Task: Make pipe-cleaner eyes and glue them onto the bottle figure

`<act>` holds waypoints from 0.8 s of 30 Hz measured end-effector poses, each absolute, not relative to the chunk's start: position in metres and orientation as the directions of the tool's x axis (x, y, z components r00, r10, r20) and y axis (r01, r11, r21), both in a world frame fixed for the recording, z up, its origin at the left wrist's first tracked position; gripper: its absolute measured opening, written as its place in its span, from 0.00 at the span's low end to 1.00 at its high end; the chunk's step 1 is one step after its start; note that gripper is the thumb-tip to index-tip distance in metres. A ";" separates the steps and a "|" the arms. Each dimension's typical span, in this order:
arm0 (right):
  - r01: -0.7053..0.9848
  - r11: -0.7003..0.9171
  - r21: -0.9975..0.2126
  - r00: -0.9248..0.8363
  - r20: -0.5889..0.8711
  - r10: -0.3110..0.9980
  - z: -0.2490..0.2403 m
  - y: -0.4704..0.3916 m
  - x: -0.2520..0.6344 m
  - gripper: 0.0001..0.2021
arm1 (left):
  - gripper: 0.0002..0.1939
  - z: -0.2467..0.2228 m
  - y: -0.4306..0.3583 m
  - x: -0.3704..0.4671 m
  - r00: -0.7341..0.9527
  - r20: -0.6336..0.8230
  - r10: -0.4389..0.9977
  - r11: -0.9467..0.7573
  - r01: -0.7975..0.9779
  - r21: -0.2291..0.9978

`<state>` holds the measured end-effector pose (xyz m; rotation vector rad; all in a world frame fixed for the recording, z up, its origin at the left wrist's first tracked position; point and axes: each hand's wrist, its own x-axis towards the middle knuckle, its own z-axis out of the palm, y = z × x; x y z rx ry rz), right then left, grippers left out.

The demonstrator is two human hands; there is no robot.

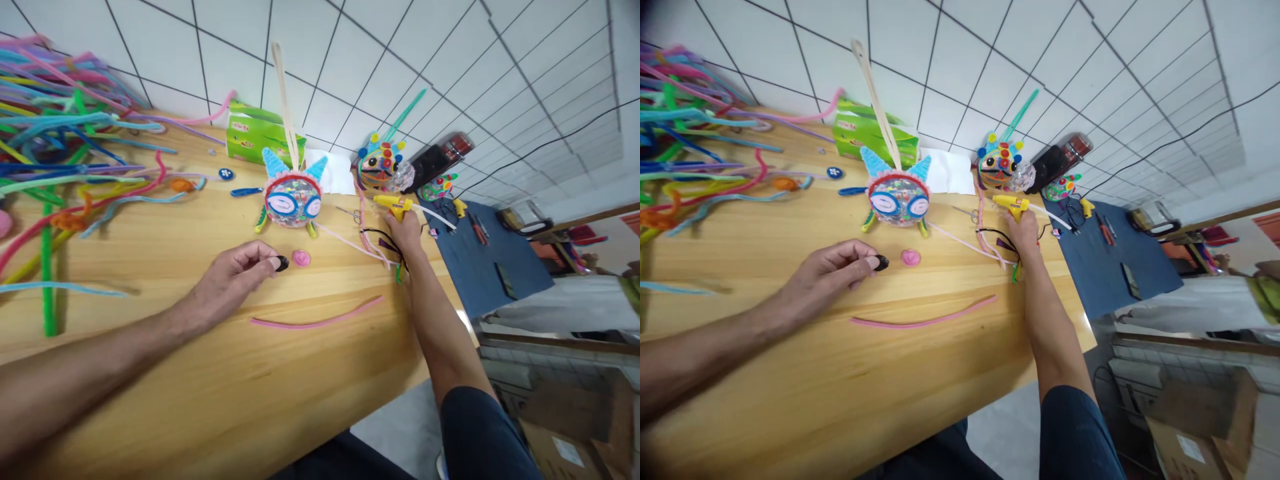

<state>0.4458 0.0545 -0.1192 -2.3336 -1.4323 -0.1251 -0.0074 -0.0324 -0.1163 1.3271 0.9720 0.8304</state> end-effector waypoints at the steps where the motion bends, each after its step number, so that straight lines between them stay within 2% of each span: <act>1: 0.875 -0.394 -0.281 0.466 0.271 0.842 -0.115 0.048 0.446 0.19 | 0.15 -0.117 -0.033 -0.007 0.386 -0.097 0.917 0.085 0.048 0.995; 4: 0.874 -0.422 -0.242 0.478 0.273 0.835 -0.094 0.018 0.439 0.18 | 0.14 -0.117 -0.032 -0.006 0.385 -0.061 0.921 0.060 0.014 0.998; 5: 0.876 -0.445 -0.186 0.482 0.296 0.825 -0.087 0.005 0.432 0.17 | 0.14 -0.117 -0.032 -0.006 0.389 -0.046 0.920 0.050 -0.002 0.999; 7: 0.908 -0.379 -0.180 0.419 0.332 0.845 -0.072 -0.022 0.407 0.12 | 0.13 -0.118 -0.032 -0.005 0.391 -0.024 0.920 0.031 -0.012 0.999; 10: 0.903 -0.090 -0.421 0.235 0.308 0.922 -0.059 -0.057 0.344 0.10 | 0.14 -0.118 -0.032 -0.005 0.382 -0.012 0.924 0.025 -0.029 0.999; 13: 0.763 0.140 -0.631 0.006 0.224 0.975 -0.059 -0.075 0.272 0.10 | 0.14 -0.119 -0.034 -0.004 0.366 -0.020 0.930 0.041 -0.049 0.998; 15: 0.666 0.163 -0.728 -0.064 0.162 0.985 -0.067 -0.078 0.236 0.08 | 0.14 -0.120 -0.034 -0.004 0.358 -0.022 0.933 0.050 -0.070 0.996; 19: 0.479 0.091 -0.873 -0.088 0.055 0.995 -0.090 -0.074 0.203 0.09 | 0.14 -0.122 -0.032 -0.004 0.367 0.005 0.930 0.046 -0.128 0.991; 24: 0.401 0.068 -0.913 -0.020 0.066 0.998 -0.110 -0.071 0.197 0.12 | 0.13 -0.125 -0.031 -0.003 0.371 0.013 0.928 0.040 -0.136 0.990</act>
